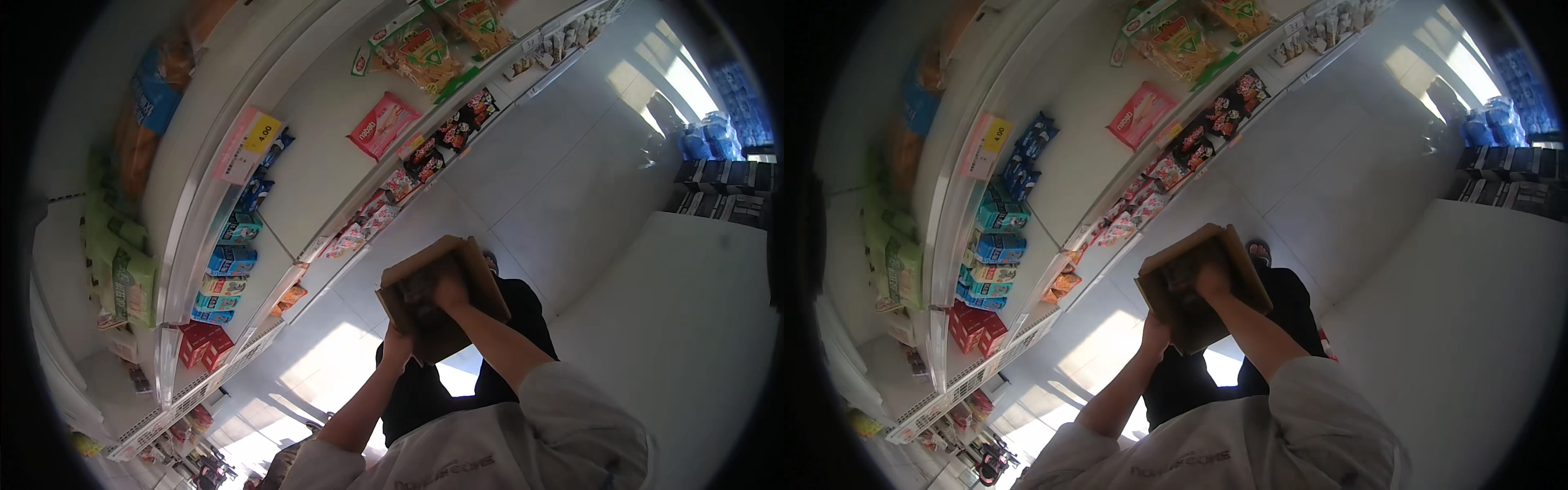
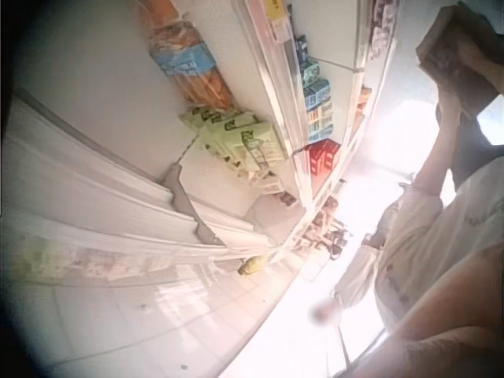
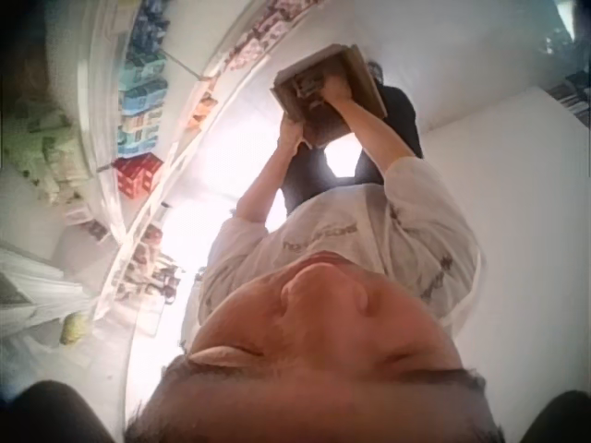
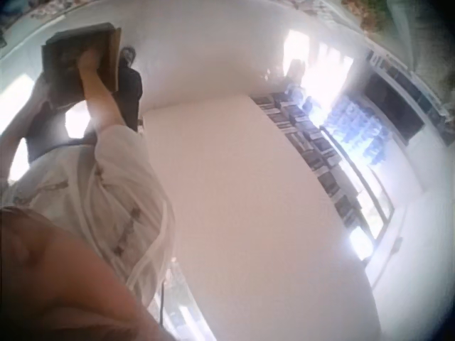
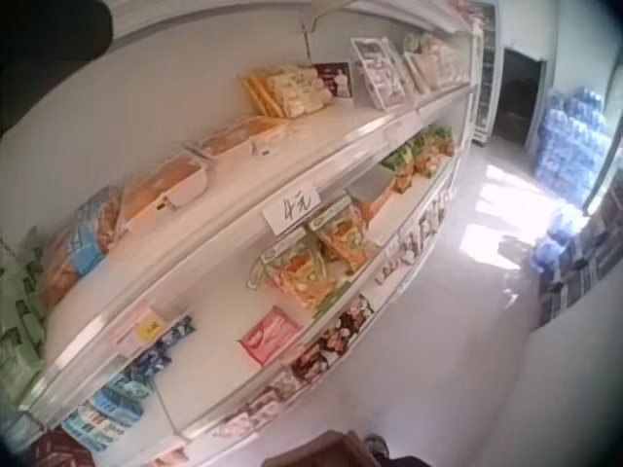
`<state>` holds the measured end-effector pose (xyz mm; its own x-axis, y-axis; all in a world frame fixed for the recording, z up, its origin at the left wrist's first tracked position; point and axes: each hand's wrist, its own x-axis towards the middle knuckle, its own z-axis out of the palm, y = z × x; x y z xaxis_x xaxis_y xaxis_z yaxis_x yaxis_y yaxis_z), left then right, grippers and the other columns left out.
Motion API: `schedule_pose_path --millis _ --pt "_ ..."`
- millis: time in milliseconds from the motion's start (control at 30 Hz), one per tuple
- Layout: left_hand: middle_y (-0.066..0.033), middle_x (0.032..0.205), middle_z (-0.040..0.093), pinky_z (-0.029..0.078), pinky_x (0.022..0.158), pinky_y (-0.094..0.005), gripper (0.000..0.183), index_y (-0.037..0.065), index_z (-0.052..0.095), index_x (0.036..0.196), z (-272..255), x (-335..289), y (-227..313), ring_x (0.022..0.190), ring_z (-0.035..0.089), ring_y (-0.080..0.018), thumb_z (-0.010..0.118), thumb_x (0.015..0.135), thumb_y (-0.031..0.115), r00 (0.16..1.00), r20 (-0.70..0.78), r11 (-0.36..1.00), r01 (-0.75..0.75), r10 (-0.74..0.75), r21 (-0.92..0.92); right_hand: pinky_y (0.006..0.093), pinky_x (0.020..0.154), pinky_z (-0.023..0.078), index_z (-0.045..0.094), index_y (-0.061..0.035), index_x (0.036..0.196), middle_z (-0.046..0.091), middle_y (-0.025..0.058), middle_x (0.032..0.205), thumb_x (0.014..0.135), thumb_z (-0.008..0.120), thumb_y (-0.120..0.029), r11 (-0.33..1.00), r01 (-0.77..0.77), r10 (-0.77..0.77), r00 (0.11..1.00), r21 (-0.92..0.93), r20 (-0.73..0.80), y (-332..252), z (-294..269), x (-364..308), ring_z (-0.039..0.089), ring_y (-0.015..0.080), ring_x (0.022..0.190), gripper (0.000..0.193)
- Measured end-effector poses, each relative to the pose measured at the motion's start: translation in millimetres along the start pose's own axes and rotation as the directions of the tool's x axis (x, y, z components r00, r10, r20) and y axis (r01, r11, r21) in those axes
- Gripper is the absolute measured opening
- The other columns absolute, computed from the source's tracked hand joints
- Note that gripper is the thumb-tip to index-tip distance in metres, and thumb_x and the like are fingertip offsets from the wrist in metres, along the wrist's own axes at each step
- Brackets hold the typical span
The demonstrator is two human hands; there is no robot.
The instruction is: The person is restocking shelves in a convenience store. They take various packaged food items, including red boxes and blue snack bags, from a cardboard box on the floor and place them onto the lower shelves. The person moves along the aisle to restock different sections.
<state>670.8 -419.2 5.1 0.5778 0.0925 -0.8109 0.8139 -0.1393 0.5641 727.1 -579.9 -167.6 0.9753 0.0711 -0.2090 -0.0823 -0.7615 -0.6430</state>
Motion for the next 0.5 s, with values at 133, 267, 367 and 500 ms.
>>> schedule_pose_path --millis 133,267,367,500 --pt "-0.0195 0.130 0.068 0.053 0.098 -0.0400 0.048 0.003 0.050 0.143 25 -69 68 0.122 0.066 -0.0323 0.059 0.097 0.015 0.999 0.027 0.985 -0.040 0.036 0.169 0.0477 0.113 0.046 0.041 -0.0055 0.157 0.050 0.0218 0.153 0.104 0.054 -0.037 0.862 -0.435 0.267 0.826 0.259 0.496 -1 -57 -33 0.052 0.0353 0.138 0.063" --pt "-0.0255 0.134 0.065 0.051 0.103 -0.0462 0.050 0.003 0.049 0.144 60 -130 140 0.128 0.062 -0.0411 0.058 0.096 0.015 0.993 0.064 0.912 -0.113 0.095 0.394 0.0445 0.104 0.052 0.046 -0.0016 0.153 0.055 0.0203 0.149 0.104 0.055 -0.051 0.487 -0.657 0.430 0.754 0.576 0.496 42 -40 -51 0.058 0.0298 0.132 0.070" --pt "-0.0214 0.134 0.066 0.050 0.104 -0.0424 0.051 0.002 0.050 0.145 85 -147 168 0.127 0.063 -0.0341 0.058 0.096 0.015 0.990 0.079 0.866 -0.142 0.118 0.480 0.0457 0.099 0.054 0.052 -0.0010 0.147 0.063 0.0175 0.137 0.102 0.058 -0.054 0.486 -0.678 0.514 0.732 0.552 0.447 24 -110 -26 0.063 0.0314 0.123 0.070" --pt "-0.0197 0.134 0.066 0.050 0.104 -0.0434 0.058 0.004 0.048 0.149 128 -145 211 0.128 0.062 -0.0332 0.061 0.093 0.013 0.960 0.125 0.818 -0.278 0.250 0.504 0.0485 0.086 0.059 0.058 -0.0020 0.139 0.070 0.0165 0.115 0.103 0.060 -0.049 0.208 -0.473 0.755 0.634 0.856 0.167 -13 -241 15 0.070 0.0348 0.108 0.060"
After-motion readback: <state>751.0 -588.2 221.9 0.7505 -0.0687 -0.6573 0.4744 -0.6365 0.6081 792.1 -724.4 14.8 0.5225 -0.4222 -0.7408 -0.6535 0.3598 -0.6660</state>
